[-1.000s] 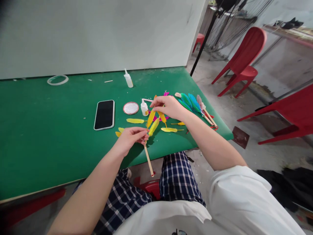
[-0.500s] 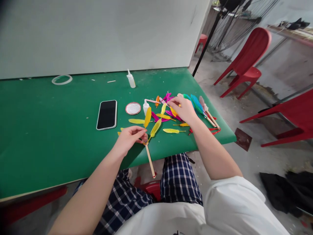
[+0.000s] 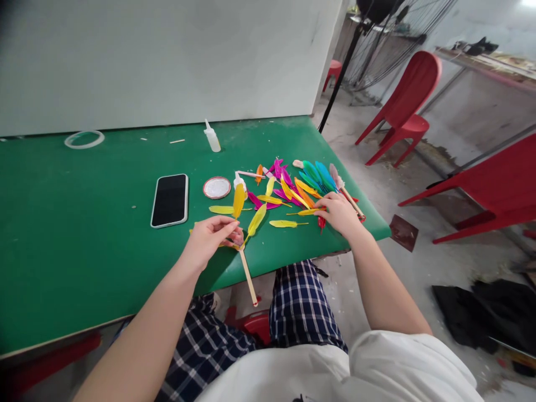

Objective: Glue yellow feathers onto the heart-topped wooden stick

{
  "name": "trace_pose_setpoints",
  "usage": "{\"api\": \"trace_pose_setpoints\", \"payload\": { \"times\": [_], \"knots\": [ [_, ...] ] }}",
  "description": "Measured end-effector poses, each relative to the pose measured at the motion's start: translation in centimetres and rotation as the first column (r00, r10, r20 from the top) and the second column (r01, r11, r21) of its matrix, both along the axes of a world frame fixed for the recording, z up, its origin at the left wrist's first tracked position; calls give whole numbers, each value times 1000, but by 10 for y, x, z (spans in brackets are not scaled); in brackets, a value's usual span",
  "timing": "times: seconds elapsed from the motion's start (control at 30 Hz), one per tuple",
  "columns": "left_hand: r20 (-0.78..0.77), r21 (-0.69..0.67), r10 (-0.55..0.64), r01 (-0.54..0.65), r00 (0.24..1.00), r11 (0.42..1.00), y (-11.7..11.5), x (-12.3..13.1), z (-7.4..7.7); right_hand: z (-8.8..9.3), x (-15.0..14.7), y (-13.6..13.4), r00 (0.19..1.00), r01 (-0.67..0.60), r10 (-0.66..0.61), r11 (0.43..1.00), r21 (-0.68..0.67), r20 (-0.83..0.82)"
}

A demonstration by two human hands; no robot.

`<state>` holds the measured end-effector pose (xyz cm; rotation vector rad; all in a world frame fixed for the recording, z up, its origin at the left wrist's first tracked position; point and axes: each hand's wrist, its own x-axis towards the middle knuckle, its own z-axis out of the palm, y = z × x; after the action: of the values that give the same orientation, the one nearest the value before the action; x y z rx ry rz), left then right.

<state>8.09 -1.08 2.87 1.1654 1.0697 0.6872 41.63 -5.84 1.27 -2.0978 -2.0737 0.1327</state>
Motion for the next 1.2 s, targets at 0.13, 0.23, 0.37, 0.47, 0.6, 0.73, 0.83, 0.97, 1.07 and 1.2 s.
{"api": "trace_pose_setpoints", "payload": {
  "times": [0.13,0.23,0.37,0.47,0.6,0.73,0.83,0.97,1.07,1.2],
  "knots": [
    [-8,-11,-3,3,1000,1000,0,-1,1,7,-3,1,995,-30,30,1000,-1,-99],
    [-3,-8,15,-15,1000,1000,-1,-2,2,17,-5,-5,971,31,-31,1000,-3,-236],
    [21,3,45,-45,999,999,-1,-2,0,35,-12,-15,875,181,-164,984,-8,-455],
    [31,14,35,-36,999,999,0,-1,-3,44,-19,-16,853,210,-166,977,35,-495],
    [32,43,33,-35,999,998,0,2,-7,49,-29,-11,805,244,-189,970,23,-563],
    [6,50,3,-3,1000,999,-3,10,-6,49,-46,-6,747,150,-149,987,-54,-648],
    [-19,30,-43,44,999,999,-6,15,-2,47,-63,0,731,28,-101,993,-118,-675],
    [-3,-21,-90,90,996,996,-9,16,2,47,-80,10,705,-107,-35,982,-155,-708],
    [9,-56,-96,96,995,994,-10,15,4,49,-86,17,676,-119,-20,983,-136,-737],
    [52,-83,-95,99,994,992,-9,15,3,51,-93,21,610,-94,-25,990,-103,-792]
  ]
}}
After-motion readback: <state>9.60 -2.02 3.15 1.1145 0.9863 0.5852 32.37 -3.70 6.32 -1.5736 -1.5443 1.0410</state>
